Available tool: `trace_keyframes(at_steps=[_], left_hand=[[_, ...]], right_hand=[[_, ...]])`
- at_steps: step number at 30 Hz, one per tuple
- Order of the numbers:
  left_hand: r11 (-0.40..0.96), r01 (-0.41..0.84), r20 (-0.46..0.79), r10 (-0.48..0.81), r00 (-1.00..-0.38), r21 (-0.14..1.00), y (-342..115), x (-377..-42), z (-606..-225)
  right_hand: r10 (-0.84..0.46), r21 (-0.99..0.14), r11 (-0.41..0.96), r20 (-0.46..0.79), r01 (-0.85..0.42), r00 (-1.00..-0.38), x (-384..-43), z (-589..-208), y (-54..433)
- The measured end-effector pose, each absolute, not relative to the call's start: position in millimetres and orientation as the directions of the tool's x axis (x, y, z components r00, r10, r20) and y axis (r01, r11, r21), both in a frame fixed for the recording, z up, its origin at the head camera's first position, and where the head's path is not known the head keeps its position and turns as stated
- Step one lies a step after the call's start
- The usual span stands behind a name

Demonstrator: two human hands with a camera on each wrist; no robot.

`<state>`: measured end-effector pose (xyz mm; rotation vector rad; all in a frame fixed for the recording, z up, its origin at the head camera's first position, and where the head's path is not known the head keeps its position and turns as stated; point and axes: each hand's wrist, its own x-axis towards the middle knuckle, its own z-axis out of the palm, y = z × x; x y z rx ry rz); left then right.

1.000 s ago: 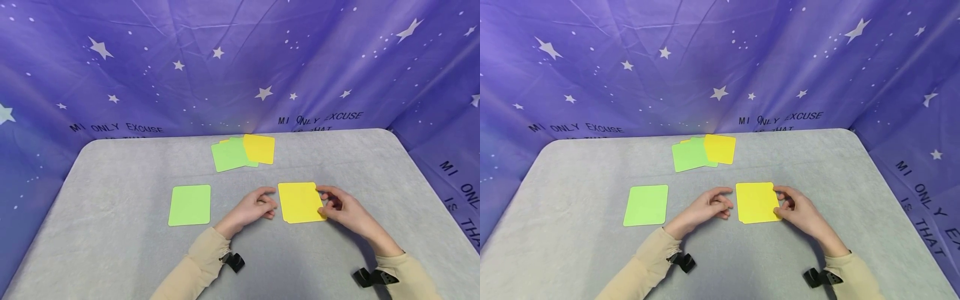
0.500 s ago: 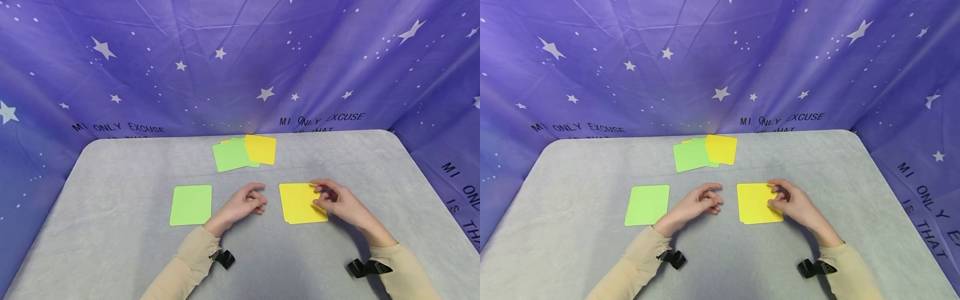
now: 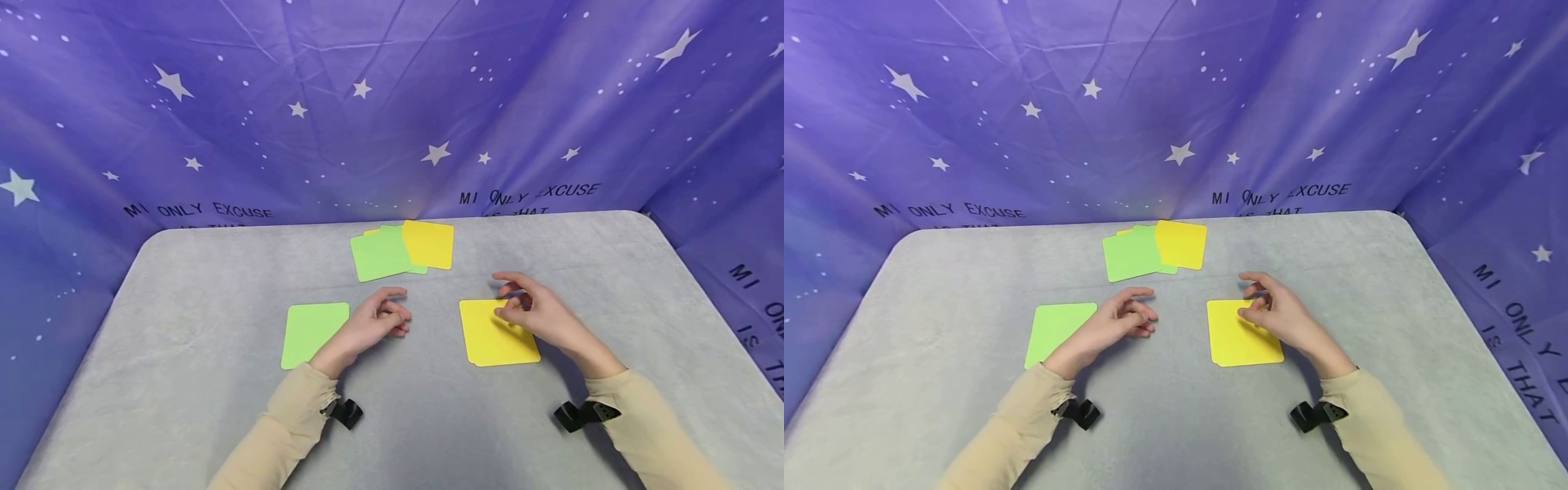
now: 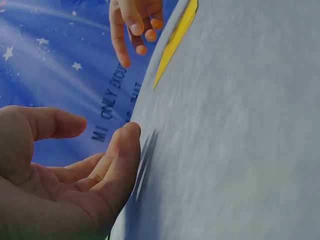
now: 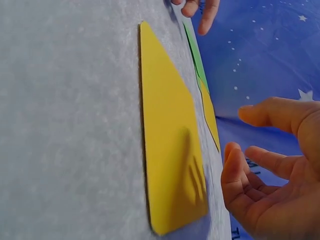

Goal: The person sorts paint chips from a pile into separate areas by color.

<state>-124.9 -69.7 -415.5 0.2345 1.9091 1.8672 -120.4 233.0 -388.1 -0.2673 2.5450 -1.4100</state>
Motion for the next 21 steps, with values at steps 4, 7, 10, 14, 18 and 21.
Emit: trace_keyframes(at_steps=[4, 7, 10, 14, 18, 21], left_hand=[[0.087, -0.192, -0.211, 0.356, -0.910, 0.977, -80, -130, -413], [0.093, -0.193, -0.212, 0.306, -0.928, 0.977, -89, -134, -411], [0.104, -0.190, -0.211, 0.257, -0.943, 0.976, -99, -139, -410], [0.108, -0.188, -0.207, 0.206, -0.956, 0.976, -112, -144, -409], [0.067, -0.186, -0.195, 0.193, -0.962, 0.980, -119, -149, -407], [0.040, -0.189, -0.193, 0.169, -0.966, 0.981, -121, -154, -407]], right_hand=[[-0.278, -0.860, 0.508, -0.100, -0.057, -0.955, -129, -388, 224], [-0.287, -0.876, 0.480, -0.096, -0.056, -0.953, -136, -388, 216], [-0.292, -0.888, 0.458, -0.095, -0.052, -0.952, -143, -387, 207], [-0.306, -0.893, 0.445, -0.087, -0.062, -0.948, -154, -388, 197], [-0.342, -0.901, 0.425, -0.068, -0.090, -0.937, -164, -392, 187], [-0.357, -0.909, 0.406, -0.061, -0.096, -0.932, -171, -394, 182]])
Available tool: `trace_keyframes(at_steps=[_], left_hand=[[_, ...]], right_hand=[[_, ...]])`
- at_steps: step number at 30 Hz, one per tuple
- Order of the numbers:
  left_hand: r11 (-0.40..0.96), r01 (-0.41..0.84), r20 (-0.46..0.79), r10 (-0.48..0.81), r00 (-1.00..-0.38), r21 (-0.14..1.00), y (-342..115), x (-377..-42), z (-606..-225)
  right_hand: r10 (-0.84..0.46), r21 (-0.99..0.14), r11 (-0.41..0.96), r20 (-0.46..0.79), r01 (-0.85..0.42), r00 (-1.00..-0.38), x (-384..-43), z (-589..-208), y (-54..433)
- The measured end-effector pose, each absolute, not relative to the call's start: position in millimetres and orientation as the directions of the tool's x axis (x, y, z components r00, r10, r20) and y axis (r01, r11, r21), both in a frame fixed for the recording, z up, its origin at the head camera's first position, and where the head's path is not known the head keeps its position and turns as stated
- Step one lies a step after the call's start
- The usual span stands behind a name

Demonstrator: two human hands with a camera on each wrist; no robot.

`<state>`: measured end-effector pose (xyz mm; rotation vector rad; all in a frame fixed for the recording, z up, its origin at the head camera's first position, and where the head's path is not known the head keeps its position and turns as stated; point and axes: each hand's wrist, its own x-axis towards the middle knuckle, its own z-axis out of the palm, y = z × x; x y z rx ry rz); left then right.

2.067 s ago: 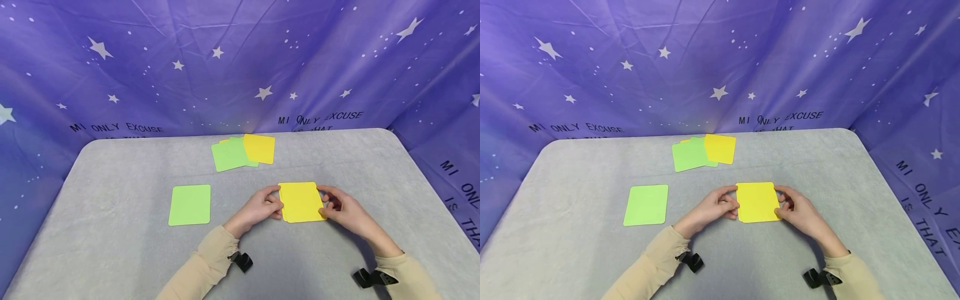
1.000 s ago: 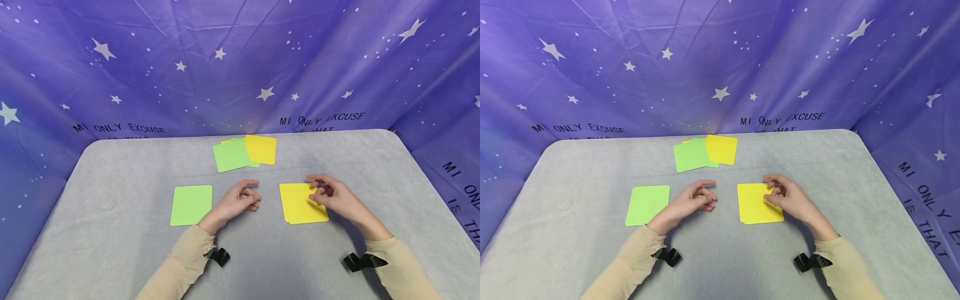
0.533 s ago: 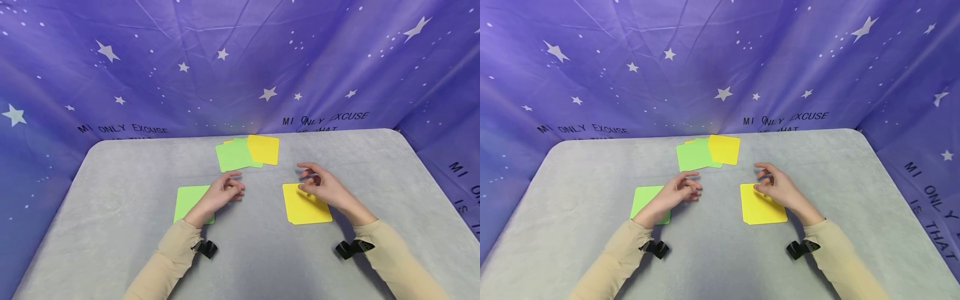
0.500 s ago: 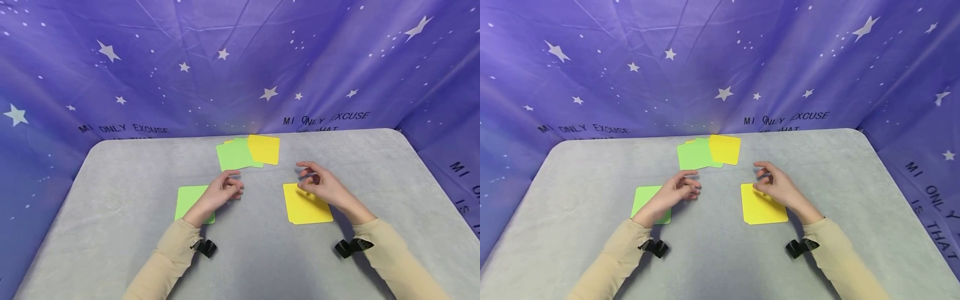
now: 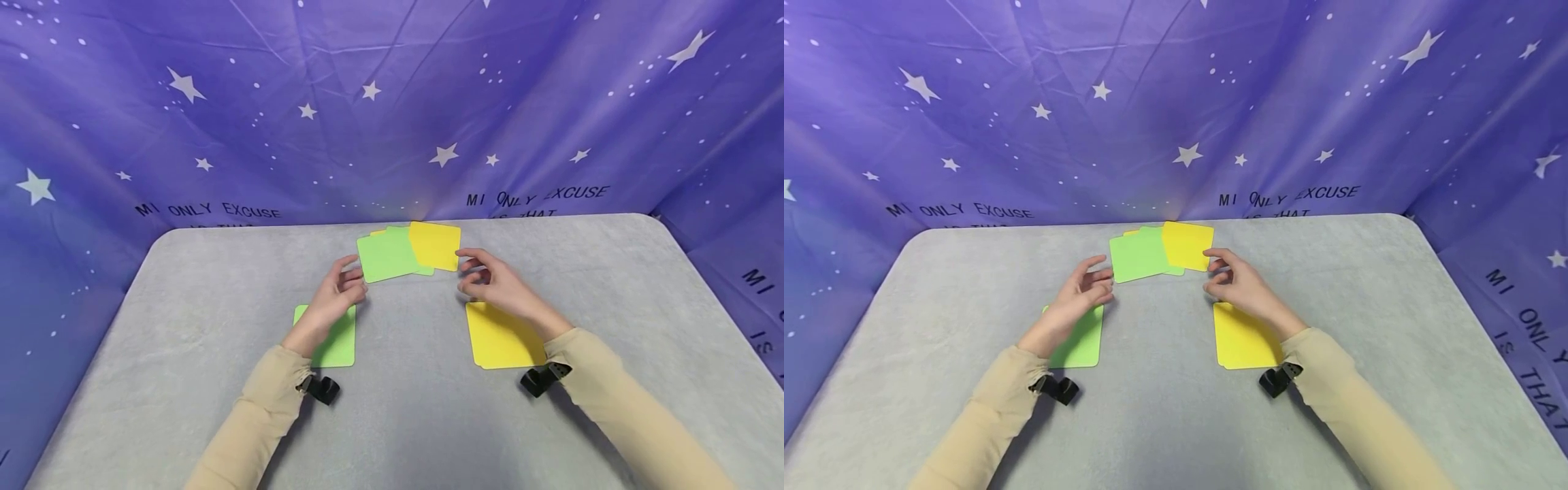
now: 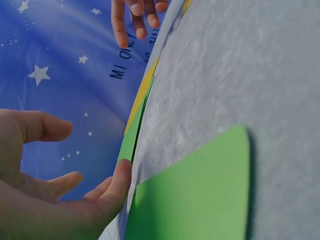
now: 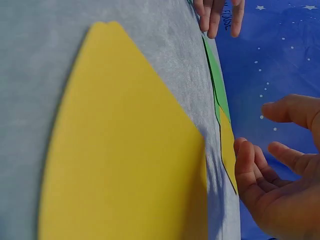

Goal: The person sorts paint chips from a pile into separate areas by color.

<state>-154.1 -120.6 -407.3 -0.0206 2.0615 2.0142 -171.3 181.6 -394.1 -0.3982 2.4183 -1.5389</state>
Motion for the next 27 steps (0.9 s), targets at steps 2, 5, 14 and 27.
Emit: trace_keyframes(at_steps=[2, 5, 14, 27], left_hand=[[0.023, -0.198, -0.200, 0.150, -0.968, 0.980, -122, -157, -408], [-0.010, -0.211, -0.208, 0.127, -0.970, 0.977, -123, -162, -408], [-0.199, -0.256, -0.245, 0.075, -0.966, 0.946, -126, -175, -408], [-0.248, -0.296, -0.283, 0.090, -0.955, 0.922, -123, -183, -409]], right_hand=[[-0.360, -0.919, 0.384, -0.063, -0.087, -0.931, -175, -396, 178], [-0.357, -0.925, 0.374, -0.078, -0.066, -0.931, -181, -397, 173], [-0.342, -0.961, 0.267, -0.158, 0.065, -0.926, -202, -395, 156], [-0.343, -0.980, 0.091, -0.200, 0.179, -0.918, -220, -400, 132]])
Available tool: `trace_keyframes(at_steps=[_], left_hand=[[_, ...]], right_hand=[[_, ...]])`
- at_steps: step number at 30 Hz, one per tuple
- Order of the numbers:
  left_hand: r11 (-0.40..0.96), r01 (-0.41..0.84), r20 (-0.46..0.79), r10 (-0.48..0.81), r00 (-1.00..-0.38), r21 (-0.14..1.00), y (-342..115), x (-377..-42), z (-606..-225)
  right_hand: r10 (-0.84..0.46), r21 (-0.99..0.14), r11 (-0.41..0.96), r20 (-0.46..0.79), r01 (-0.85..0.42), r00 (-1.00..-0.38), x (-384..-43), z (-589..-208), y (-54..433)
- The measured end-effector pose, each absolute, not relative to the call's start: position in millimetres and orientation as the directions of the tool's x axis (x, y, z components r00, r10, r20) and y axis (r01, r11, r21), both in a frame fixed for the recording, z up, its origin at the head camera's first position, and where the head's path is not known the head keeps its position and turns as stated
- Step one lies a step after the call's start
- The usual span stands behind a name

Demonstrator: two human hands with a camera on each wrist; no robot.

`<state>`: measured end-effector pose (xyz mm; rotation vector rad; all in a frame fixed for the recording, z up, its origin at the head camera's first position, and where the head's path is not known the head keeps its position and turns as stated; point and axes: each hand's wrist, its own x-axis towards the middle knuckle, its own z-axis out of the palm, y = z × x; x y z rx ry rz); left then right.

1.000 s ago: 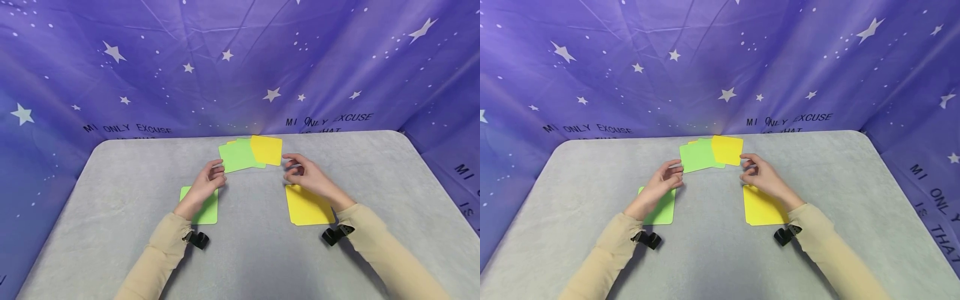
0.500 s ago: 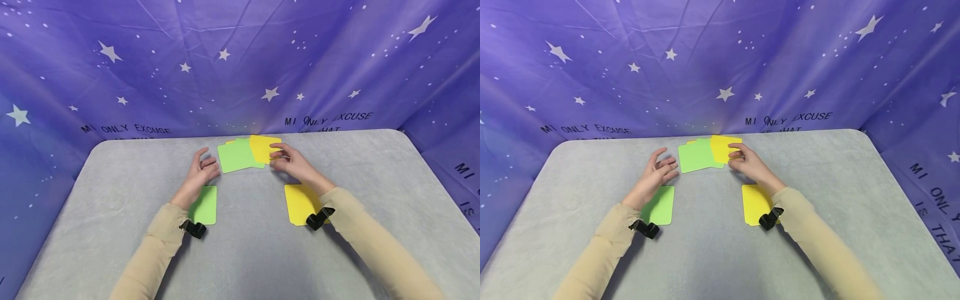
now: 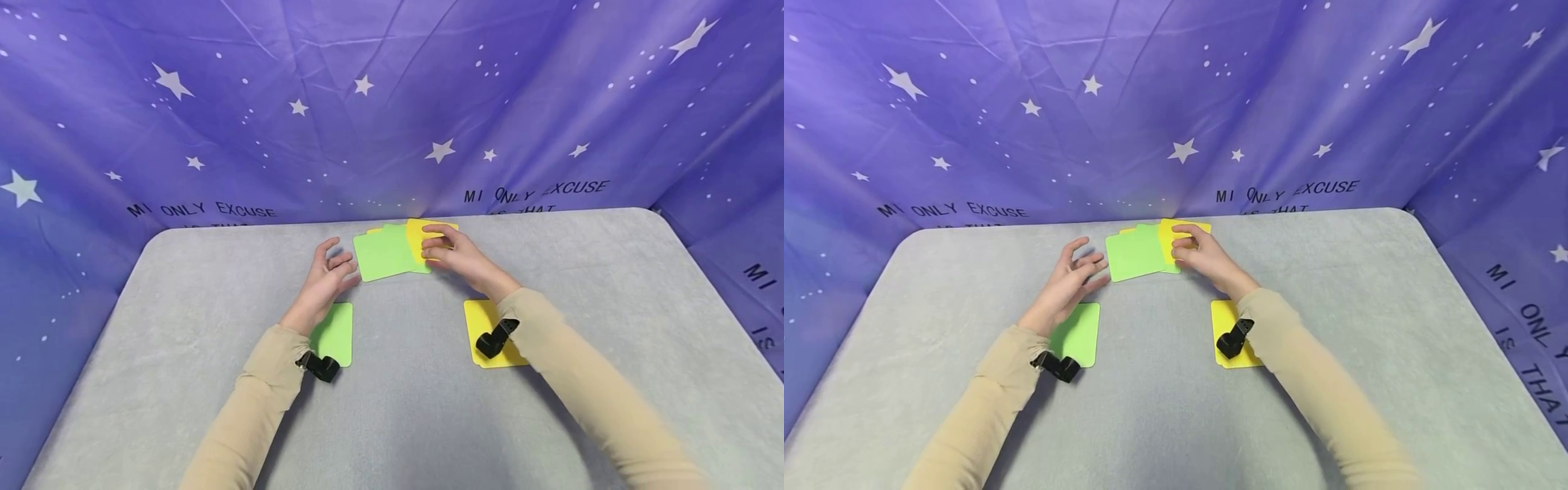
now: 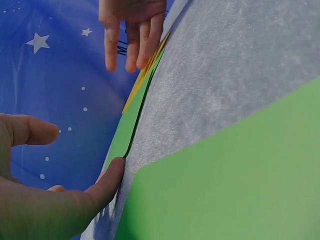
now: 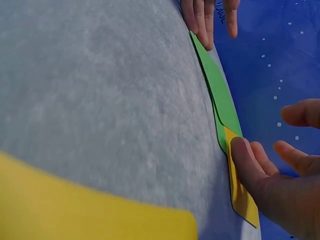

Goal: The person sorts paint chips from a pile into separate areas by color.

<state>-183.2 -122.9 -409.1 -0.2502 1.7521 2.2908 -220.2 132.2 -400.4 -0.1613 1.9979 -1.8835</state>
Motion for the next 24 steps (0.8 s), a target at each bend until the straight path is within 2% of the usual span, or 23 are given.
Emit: trace_keyframes(at_steps=[4, 9, 24], left_hand=[[-0.263, -0.298, -0.285, 0.089, -0.954, 0.918, -122, -183, -410], [-0.298, -0.293, -0.279, 0.091, -0.956, 0.908, -121, -181, -412], [-0.361, -0.240, -0.225, 0.085, -0.971, 0.901, -110, -169, -415]], right_hand=[[-0.356, -0.974, 0.066, -0.227, 0.218, -0.907, -220, -403, 126], [-0.364, -0.975, 0.079, -0.221, 0.207, -0.905, -217, -406, 122], [-0.284, -0.975, 0.086, -0.219, 0.202, -0.934, -205, -409, 126]])
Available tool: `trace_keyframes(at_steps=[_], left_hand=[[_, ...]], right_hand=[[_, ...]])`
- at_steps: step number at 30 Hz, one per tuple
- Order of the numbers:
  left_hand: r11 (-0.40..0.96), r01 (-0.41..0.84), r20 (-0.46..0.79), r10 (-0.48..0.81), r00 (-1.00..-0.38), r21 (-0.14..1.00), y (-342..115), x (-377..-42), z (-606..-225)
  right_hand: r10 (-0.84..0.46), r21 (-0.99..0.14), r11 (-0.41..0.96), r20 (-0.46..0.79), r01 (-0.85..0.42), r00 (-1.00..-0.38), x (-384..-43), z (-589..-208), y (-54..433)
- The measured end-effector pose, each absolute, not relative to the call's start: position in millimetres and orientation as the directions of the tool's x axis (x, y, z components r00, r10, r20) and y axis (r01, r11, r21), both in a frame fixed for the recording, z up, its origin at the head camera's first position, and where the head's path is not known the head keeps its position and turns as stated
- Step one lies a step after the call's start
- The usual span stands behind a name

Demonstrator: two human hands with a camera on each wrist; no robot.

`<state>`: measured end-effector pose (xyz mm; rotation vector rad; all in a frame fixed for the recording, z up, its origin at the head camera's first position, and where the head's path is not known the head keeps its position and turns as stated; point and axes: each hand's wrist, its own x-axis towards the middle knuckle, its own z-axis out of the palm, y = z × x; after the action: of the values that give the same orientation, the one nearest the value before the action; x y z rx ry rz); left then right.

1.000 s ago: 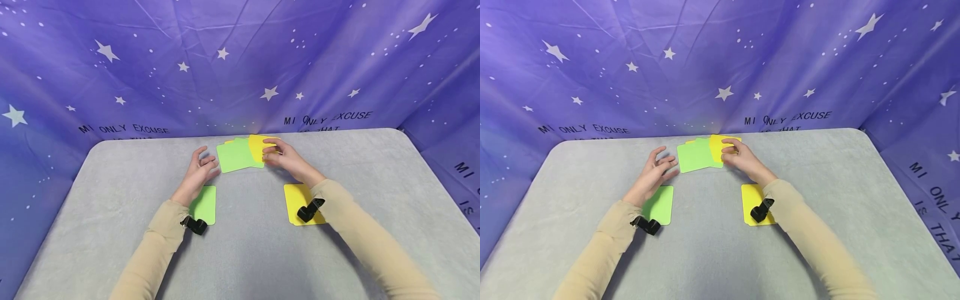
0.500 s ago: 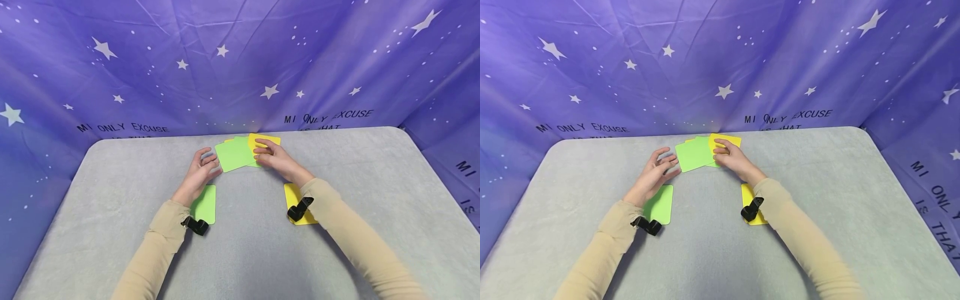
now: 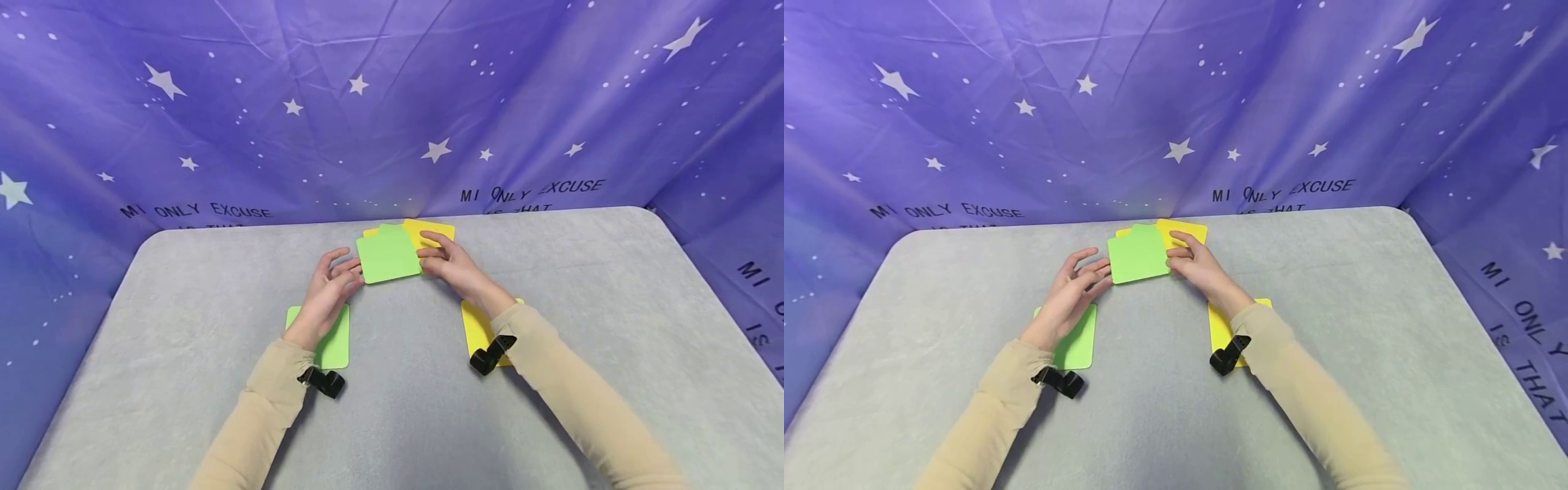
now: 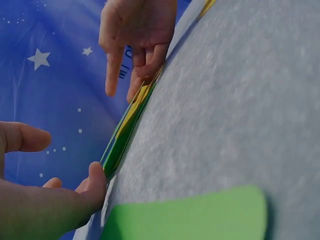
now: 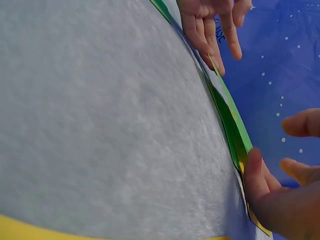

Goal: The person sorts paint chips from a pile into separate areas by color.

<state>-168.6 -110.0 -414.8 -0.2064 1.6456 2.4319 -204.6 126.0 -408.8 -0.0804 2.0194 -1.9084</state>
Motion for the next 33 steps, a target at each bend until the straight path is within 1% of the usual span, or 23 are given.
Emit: trace_keyframes(at_steps=[6, 10, 16, 21, 27, 33], left_hand=[[-0.357, -0.219, -0.198, 0.094, -0.976, 0.908, -104, -161, -413], [-0.327, -0.197, -0.175, 0.097, -0.980, 0.924, -100, -155, -414], [-0.250, -0.161, -0.141, 0.096, -0.985, 0.955, -99, -147, -417], [-0.240, -0.160, -0.141, 0.095, -0.985, 0.957, -99, -139, -418], [-0.248, -0.160, -0.145, 0.080, -0.986, 0.956, -98, -130, -420], [-0.207, -0.145, -0.128, 0.091, -0.988, 0.968, -100, -123, -424]], right_hand=[[-0.199, -0.978, 0.126, -0.190, 0.167, -0.961, -195, -411, 126], [-0.183, -0.981, 0.134, -0.165, 0.142, -0.969, -187, -412, 128], [-0.192, -0.987, 0.076, -0.151, 0.139, -0.970, -175, -413, 131], [-0.207, -0.988, 0.031, -0.155, 0.152, -0.966, -163, -414, 132], [-0.235, -0.989, 0.019, -0.145, 0.144, -0.961, -151, -417, 135], [-0.266, -0.989, 0.003, -0.142, 0.147, -0.953, -142, -418, 136]])
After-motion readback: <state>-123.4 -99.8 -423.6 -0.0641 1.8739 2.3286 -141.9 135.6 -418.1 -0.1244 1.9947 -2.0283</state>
